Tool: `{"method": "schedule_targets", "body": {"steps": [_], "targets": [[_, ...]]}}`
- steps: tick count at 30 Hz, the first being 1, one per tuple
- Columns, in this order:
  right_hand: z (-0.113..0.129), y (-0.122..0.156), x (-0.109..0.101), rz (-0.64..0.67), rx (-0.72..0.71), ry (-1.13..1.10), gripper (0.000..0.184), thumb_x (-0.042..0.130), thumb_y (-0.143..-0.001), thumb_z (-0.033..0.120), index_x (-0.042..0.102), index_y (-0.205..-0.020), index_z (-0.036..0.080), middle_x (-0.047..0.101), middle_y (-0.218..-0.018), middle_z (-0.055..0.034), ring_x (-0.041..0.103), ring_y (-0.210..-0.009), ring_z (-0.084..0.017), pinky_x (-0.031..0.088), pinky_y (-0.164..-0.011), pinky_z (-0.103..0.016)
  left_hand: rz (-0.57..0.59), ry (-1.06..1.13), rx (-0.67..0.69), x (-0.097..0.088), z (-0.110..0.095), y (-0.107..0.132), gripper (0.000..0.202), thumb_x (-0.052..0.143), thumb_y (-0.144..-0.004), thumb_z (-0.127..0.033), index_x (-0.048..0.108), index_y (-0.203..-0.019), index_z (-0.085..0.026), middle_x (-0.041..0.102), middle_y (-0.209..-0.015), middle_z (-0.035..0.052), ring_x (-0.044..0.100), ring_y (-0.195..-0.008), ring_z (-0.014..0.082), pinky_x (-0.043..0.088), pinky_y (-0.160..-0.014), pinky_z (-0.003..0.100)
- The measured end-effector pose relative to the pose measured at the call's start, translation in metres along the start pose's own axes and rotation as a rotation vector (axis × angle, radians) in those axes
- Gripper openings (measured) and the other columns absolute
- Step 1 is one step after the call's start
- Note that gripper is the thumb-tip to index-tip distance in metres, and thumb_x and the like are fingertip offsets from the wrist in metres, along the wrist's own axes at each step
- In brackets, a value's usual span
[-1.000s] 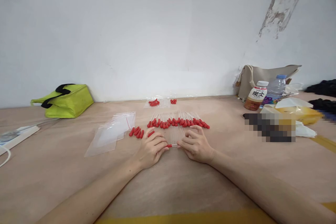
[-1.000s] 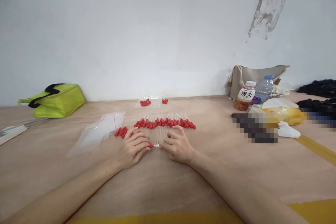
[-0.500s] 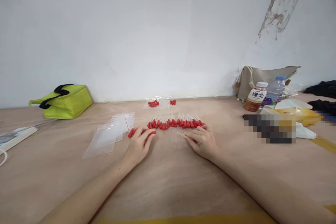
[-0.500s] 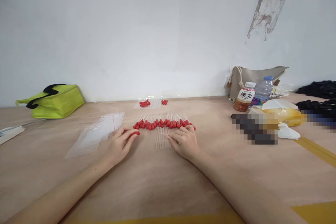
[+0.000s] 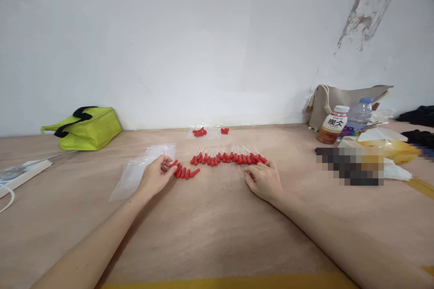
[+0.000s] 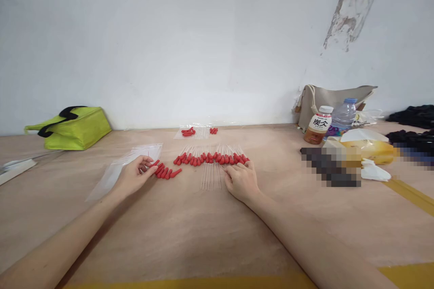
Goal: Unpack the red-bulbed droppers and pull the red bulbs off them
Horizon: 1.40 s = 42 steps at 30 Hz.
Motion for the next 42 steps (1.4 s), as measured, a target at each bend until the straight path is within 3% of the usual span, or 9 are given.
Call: {"method": "schedule_targets", "body": {"steps": [6,17,21,27,30,34,38,42], "targets": [[0.0,-0.005,0.007,-0.02,-0.009,0.046,0.02,0.045,-0.079,0.018,0.062,-0.07,0.019,0.064,-0.06,-0.0003,0.05,-0.06,-0.013,0.022,-0.072,-0.031,0.03,-0.005,0.01,0.011,0.0,-0.002,0.025,0.055,-0.07,-0.043,0.055,-0.081,-0.02,0.061,-0.074,0.0004,0.056,-0.062,0.0141,0.045,-0.06,0.026],[0.011,-0.006,0.006,0.05,0.011,-0.01,0.022,0.044,-0.082,0.024,0.064,-0.077,0.019,0.063,-0.062,-0.0015,0.049,-0.063,-0.013,0.022,-0.07,-0.031,0.01,-0.026,-0.014,0.007,0.001,-0.002,0.026,0.052,-0.074,-0.045,0.057,-0.079,-0.02,0.063,-0.074,0.0002,0.055,-0.063,0.0142,0.043,-0.058,0.025],[0.015,-0.006,0.006,0.11,-0.006,-0.026,0.024,0.045,-0.083,0.035,0.063,-0.08,0.019,0.063,-0.071,-0.0028,0.05,-0.069,-0.015,0.022,-0.072,-0.033,-0.064,-0.117,0.018,0.0,-0.002,-0.002,0.026,0.049,-0.076,-0.045,0.058,-0.077,-0.021,0.062,-0.078,0.0007,0.054,-0.069,0.0168,0.041,-0.061,0.026],[0.016,-0.007,0.007,0.2,-0.023,-0.04,0.035,0.045,-0.08,0.05,0.063,-0.087,0.02,0.061,-0.082,-0.0049,0.05,-0.077,-0.017,0.023,-0.074,-0.034,-0.238,-0.229,0.203,-0.005,-0.022,0.001,0.023,0.05,-0.077,-0.04,0.061,-0.08,-0.02,0.061,-0.085,0.0035,0.052,-0.083,0.0214,0.04,-0.076,0.031],[0.016,-0.007,0.007,0.219,-0.027,-0.059,0.037,0.044,-0.08,0.052,0.062,-0.088,0.021,0.06,-0.082,-0.005,0.05,-0.08,-0.018,0.023,-0.075,-0.034,-0.164,-0.208,0.31,0.011,-0.051,-0.001,0.018,0.05,-0.078,-0.036,0.061,-0.079,-0.021,0.06,-0.085,0.0028,0.052,-0.084,0.0204,0.039,-0.078,0.032],[0.016,-0.006,0.006,0.215,-0.035,-0.096,0.037,0.045,-0.08,0.051,0.06,-0.096,0.021,0.061,-0.085,-0.0052,0.049,-0.081,-0.018,0.024,-0.076,-0.034,0.02,-0.181,0.431,0.049,-0.1,-0.008,0.016,0.053,-0.077,-0.034,0.061,-0.075,-0.021,0.059,-0.081,0.0021,0.051,-0.083,0.0192,0.038,-0.077,0.031],[0.016,-0.006,0.004,0.187,-0.063,-0.144,0.031,0.047,-0.081,0.044,0.059,-0.099,0.021,0.062,-0.089,-0.0047,0.049,-0.083,-0.018,0.025,-0.076,-0.034,0.098,-0.191,0.371,0.084,-0.131,-0.027,0.019,0.056,-0.075,-0.039,0.062,-0.079,-0.022,0.059,-0.083,0.0028,0.051,-0.088,0.0207,0.036,-0.08,0.033],[0.011,-0.005,0.004,0.125,-0.036,-0.155,0.02,0.045,-0.084,0.029,0.062,-0.092,0.021,0.063,-0.085,-0.0036,0.048,-0.08,-0.017,0.025,-0.075,-0.033,0.157,-0.23,0.281,0.107,-0.141,-0.046,0.031,0.058,-0.068,-0.051,0.062,-0.07,-0.02,0.06,-0.083,0.0045,0.05,-0.091,0.0241,0.035,-0.081,0.036]]}}
Point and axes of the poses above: each hand's wrist, its own y-axis away from the middle knuckle, its own x-axis out of the palm, z = x × y, the point moved 7 cm from there along -y, towards the middle knuckle
